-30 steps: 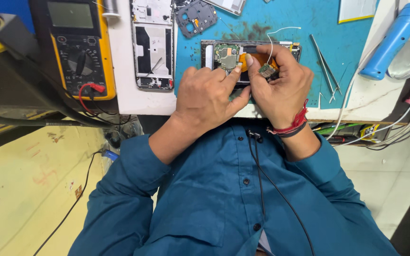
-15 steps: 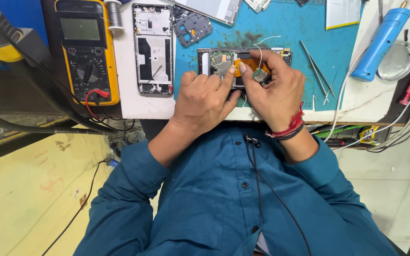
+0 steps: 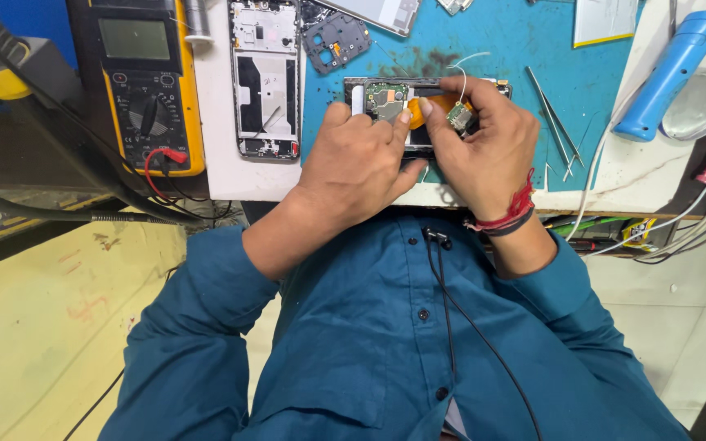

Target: The person repairs a disassembled smartphone at a workbench. They use a blue pry tool and tweezers to work on the phone's internals, handle the orange flex cable and battery, reposition the mid-frame, and press and probe components on the motherboard with a metal tool.

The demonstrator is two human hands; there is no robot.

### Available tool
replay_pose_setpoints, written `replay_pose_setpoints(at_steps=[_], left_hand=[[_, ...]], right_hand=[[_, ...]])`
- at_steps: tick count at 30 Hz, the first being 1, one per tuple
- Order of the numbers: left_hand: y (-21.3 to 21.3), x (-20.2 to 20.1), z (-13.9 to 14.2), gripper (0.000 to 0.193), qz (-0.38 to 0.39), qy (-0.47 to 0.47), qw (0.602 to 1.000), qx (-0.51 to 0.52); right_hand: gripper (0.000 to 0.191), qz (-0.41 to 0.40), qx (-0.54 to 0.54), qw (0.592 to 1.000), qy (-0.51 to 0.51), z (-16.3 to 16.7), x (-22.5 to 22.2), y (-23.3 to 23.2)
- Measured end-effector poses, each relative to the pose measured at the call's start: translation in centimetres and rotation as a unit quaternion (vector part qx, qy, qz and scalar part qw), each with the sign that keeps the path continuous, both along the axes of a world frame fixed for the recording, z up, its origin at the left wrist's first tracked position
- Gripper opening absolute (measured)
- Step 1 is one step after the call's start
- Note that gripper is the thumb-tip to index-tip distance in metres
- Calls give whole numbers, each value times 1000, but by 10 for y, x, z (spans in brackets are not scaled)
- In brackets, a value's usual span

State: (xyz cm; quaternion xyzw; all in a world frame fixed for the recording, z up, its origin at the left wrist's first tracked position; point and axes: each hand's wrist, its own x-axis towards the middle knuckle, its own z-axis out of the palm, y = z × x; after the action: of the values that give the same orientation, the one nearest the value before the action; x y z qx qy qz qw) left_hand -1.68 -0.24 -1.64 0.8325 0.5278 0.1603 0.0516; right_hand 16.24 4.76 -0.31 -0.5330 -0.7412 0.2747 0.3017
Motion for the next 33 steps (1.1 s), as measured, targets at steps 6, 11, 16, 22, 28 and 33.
replay_pose_setpoints(at_steps=[6,11,16,22,28,33], left_hand=[[-6,-10,-3,43,1,-52,997,51],[-7,-4,-7,54,29,-67,997,40],[-5,1,-6,58,47,-69,996,12],[-5,6,-5,58,59,-86,993,-63],[2,2,-1,59,54,-56,991,-105],[4,0,2,60,41,-41,992,-108]], right_hand=[[25,8,17,1000,-1,-1,-1,1],[26,8,11,1000,-10,-3,0,2],[25,17,8,1000,1,-4,0,4],[24,14,-10,1000,6,-2,2,3],[23,16,-10,1000,6,-1,2,4],[20,22,-7,1000,10,0,1,4]])
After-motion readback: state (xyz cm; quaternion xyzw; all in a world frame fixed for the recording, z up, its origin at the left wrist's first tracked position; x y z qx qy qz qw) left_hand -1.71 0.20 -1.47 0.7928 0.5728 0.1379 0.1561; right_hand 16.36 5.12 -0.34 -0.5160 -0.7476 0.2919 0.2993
